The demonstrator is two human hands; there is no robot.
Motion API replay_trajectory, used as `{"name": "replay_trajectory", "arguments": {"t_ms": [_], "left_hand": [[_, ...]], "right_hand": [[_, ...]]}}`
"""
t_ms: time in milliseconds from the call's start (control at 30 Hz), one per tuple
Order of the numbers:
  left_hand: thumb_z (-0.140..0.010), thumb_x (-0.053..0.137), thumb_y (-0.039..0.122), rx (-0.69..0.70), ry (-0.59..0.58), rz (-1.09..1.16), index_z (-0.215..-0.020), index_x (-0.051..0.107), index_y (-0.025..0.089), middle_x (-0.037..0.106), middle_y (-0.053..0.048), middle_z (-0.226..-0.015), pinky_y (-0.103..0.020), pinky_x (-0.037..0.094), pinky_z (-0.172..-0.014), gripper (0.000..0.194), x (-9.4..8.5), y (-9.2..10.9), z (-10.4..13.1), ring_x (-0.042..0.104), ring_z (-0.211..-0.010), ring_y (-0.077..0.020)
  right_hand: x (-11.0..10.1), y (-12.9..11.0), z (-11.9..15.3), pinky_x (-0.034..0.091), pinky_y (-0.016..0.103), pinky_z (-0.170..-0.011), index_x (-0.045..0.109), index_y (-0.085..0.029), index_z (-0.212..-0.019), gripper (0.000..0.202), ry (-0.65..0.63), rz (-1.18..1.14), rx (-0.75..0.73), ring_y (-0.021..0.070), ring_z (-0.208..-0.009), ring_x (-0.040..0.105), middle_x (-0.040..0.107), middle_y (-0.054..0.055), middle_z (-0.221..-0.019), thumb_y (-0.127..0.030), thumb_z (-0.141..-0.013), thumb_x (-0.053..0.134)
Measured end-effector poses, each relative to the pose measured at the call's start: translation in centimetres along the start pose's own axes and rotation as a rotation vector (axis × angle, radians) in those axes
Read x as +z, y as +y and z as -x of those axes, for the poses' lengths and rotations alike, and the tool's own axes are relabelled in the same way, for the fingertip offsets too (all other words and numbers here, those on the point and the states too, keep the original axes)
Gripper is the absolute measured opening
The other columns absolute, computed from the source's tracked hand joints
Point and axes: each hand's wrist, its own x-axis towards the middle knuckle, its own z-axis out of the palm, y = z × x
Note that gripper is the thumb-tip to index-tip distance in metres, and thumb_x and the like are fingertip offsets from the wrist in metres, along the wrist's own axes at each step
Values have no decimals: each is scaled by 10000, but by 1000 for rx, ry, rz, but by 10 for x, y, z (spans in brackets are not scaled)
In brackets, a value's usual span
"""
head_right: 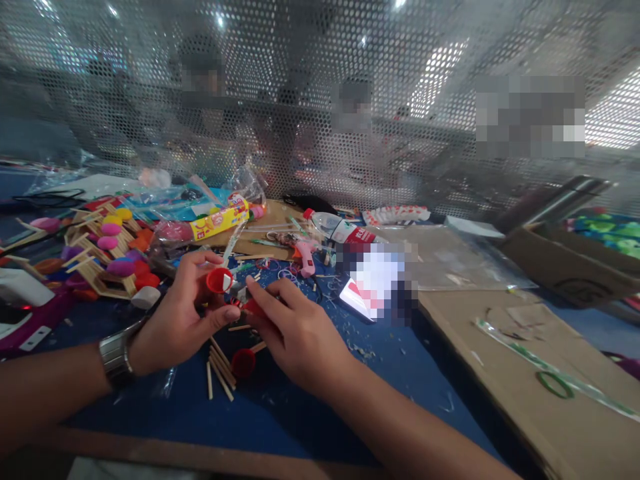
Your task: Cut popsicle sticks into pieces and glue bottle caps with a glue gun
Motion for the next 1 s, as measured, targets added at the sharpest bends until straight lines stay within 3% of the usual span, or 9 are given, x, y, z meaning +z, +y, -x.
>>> {"name": "replay_trajectory", "arguments": {"t_ms": [233, 367, 533, 633, 1000], "left_hand": [[-871, 627, 570, 48, -6, -193, -1206, 399, 191, 578, -79, -996, -346, 491, -659, 555, 3, 5, 4, 591, -741, -194], [-879, 617, 585, 63, 18, -205, -1084, 454, 206, 592, -45, -929, -344, 473, -679, 461, 2, 4, 3, 597, -771, -203], [-850, 678, 552, 21, 24, -153, -1004, 491, 205, 599, -13, -857, -307, 459, -630, 423, 1, 1, 1, 581, -715, -176], [-837, 705, 531, 16, 32, -138, -953, 501, 205, 599, 0, -827, -293, 454, -622, 402, 0, 1, 1, 576, -702, -167], [-806, 719, 560, -21, 14, -123, -862, 520, 194, 590, 24, -745, -270, 418, -607, 420, -1, 5, -3, 523, -642, -142]], "right_hand": [[3, -1, 2, 617, 350, -707, 529, -116, -1410, 420, -53, 13, -54, 201, -839, 652, 634, 128, -1018, -192, -1002, 469], [4, -6, 2, 619, 336, -712, 533, -150, -1411, 405, -83, -5, -64, 190, -844, 661, 636, 113, -1030, -227, -1020, 455], [5, -5, 2, 621, 352, -712, 544, -92, -1393, 406, -85, -9, -82, 205, -852, 664, 640, 135, -1030, -232, -1021, 462], [5, -4, 2, 619, 346, -710, 532, -113, -1412, 416, -85, -19, -68, 201, -847, 659, 637, 130, -1030, -239, -1021, 468], [4, -3, 2, 616, 352, -717, 514, -152, -1425, 412, -92, -27, -66, 204, -862, 661, 638, 130, -1053, -261, -1033, 447]]}}
